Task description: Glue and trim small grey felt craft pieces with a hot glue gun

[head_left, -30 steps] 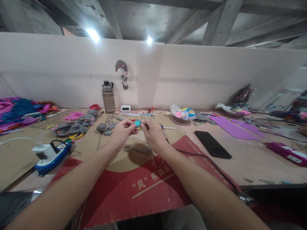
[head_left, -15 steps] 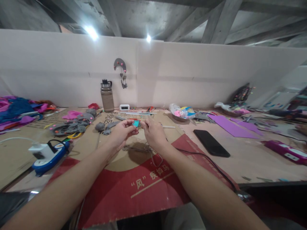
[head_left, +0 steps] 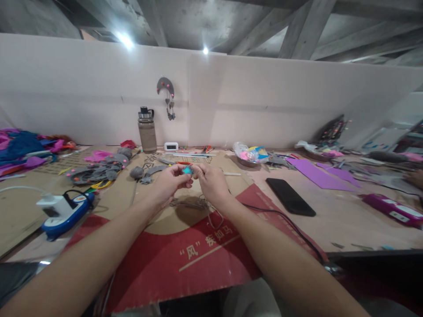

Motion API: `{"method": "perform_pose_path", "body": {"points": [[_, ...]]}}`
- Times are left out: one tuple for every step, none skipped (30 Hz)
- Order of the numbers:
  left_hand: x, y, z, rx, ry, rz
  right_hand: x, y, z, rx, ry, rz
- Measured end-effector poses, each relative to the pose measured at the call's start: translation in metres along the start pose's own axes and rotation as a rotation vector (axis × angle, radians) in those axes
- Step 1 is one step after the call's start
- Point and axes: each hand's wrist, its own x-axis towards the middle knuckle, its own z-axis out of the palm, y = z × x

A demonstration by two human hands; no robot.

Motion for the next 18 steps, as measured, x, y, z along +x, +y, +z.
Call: {"method": "perform_pose_path", "body": {"points": [[-0.0004, 0.0002, 0.0002, 0.016, -0.002, 0.007, 0.0000, 0.0001, -0.0002, 0.021, -0.003, 0.005], [-0.0006, 0.0002, 0.0003, 0.035, -0.003, 0.015, 0.0001, 0.0001, -0.0003, 0.042, -0.007, 0.009], [-0.0008, 0.0000, 0.0003, 0.056, -0.006, 0.024, 0.0002, 0.0001, -0.0005, 0.063, -0.011, 0.013], [-0.0007, -0.0004, 0.0000, 0.081, -0.003, 0.035, 0.0003, 0.0001, -0.0007, 0.084, -0.016, 0.016], [-0.0006, -0.0010, -0.0003, 0.109, 0.003, 0.046, 0.0004, 0.0000, -0.0007, 0.103, -0.020, 0.017], [-0.0004, -0.0016, -0.0008, 0.139, 0.012, 0.057, 0.0005, 0.0001, -0.0007, 0.121, -0.024, 0.014], [-0.0003, -0.0021, -0.0012, 0.170, 0.022, 0.069, 0.0007, 0.0002, -0.0004, 0.140, -0.026, 0.009], [-0.0003, -0.0024, -0.0016, 0.206, 0.032, 0.081, 0.0008, 0.0006, 0.0000, 0.159, -0.028, 0.003], [-0.0004, -0.0024, -0.0019, 0.247, 0.042, 0.095, 0.0010, 0.0011, 0.0006, 0.180, -0.031, 0.000], [-0.0007, -0.0021, -0.0022, 0.287, 0.050, 0.108, 0.0011, 0.0018, 0.0014, 0.200, -0.033, 0.000], [-0.0010, -0.0016, -0.0023, 0.326, 0.055, 0.119, 0.0012, 0.0026, 0.0024, 0.219, -0.037, 0.004], [-0.0015, -0.0009, -0.0025, 0.364, 0.059, 0.130, 0.0013, 0.0035, 0.0033, 0.238, -0.044, 0.011], [-0.0019, -0.0001, -0.0026, 0.397, 0.060, 0.142, 0.0014, 0.0044, 0.0043, 0.257, -0.052, 0.021], [-0.0023, 0.0006, -0.0027, 0.424, 0.058, 0.155, 0.0016, 0.0052, 0.0051, 0.277, -0.058, 0.033], [-0.0026, 0.0013, -0.0029, 0.446, 0.054, 0.168, 0.0018, 0.0060, 0.0058, 0.296, -0.066, 0.044], [-0.0029, 0.0019, -0.0030, 0.466, 0.050, 0.179, 0.0020, 0.0067, 0.0063, 0.315, -0.072, 0.053], [-0.0032, 0.0024, -0.0030, 0.485, 0.047, 0.185, 0.0023, 0.0074, 0.0065, 0.332, -0.077, 0.058], [-0.0035, 0.0031, -0.0029, 0.504, 0.045, 0.186, 0.0026, 0.0079, 0.0066, 0.347, -0.081, 0.060]]}}
